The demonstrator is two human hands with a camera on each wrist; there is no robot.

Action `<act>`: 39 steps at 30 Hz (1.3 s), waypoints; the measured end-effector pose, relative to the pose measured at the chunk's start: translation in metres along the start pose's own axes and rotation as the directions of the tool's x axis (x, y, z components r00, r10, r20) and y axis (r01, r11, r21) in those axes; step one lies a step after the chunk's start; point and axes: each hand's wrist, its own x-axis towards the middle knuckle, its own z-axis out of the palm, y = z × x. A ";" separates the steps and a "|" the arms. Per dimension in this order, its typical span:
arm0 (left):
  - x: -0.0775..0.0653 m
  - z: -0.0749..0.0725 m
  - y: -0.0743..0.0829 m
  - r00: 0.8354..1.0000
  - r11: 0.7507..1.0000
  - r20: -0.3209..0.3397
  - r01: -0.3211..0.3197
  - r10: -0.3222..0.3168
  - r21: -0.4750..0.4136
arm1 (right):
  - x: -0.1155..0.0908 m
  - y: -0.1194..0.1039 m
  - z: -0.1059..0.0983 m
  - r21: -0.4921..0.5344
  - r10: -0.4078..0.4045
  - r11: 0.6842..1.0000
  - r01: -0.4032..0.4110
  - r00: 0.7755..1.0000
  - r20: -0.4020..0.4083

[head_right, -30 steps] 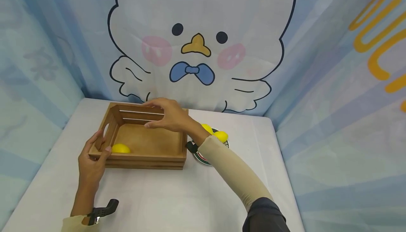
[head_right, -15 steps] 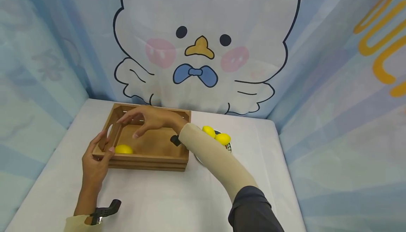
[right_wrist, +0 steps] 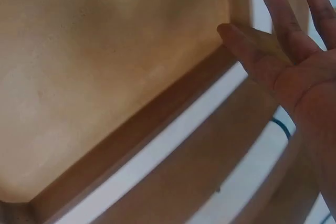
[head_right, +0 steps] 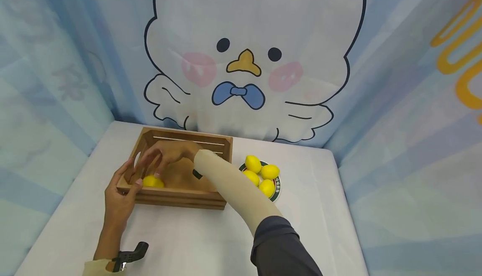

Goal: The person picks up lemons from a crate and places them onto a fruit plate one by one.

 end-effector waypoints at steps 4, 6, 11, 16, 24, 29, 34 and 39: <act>0.000 0.000 -0.002 1.000 1.000 0.002 0.004 -0.004 0.002 | 0.013 0.009 0.006 0.028 -0.028 0.999 0.028 0.999 0.021; 0.000 0.000 -0.002 1.000 1.000 0.004 0.003 -0.003 -0.003 | 0.020 0.016 0.008 0.013 -0.038 0.999 0.037 0.999 0.023; 0.000 0.000 0.001 1.000 0.999 0.007 0.013 -0.013 -0.030 | 0.030 0.032 0.016 -0.037 0.032 0.999 -0.031 0.999 0.043; -0.004 0.001 0.020 1.000 0.999 0.004 -0.001 0.001 -0.054 | 0.031 0.038 0.027 -0.210 0.107 0.973 -0.100 0.994 0.023; -0.007 -0.002 0.036 1.000 0.998 0.013 0.025 -0.024 -0.049 | 0.030 0.042 0.038 -0.243 0.176 0.954 -0.177 0.984 -0.027; -0.005 0.002 0.015 1.000 0.998 0.011 0.027 -0.027 -0.048 | 0.013 0.038 0.020 -0.190 0.160 0.966 -0.176 0.982 -0.098; -0.003 0.002 0.002 1.000 1.000 -0.002 0.014 -0.014 -0.025 | -0.013 0.016 -0.009 -0.172 0.008 0.984 -0.042 0.981 -0.195; -0.002 0.001 0.001 1.000 0.999 0.003 0.007 -0.007 -0.034 | -0.046 -0.011 -0.024 -0.157 -0.066 0.987 0.018 0.952 -0.300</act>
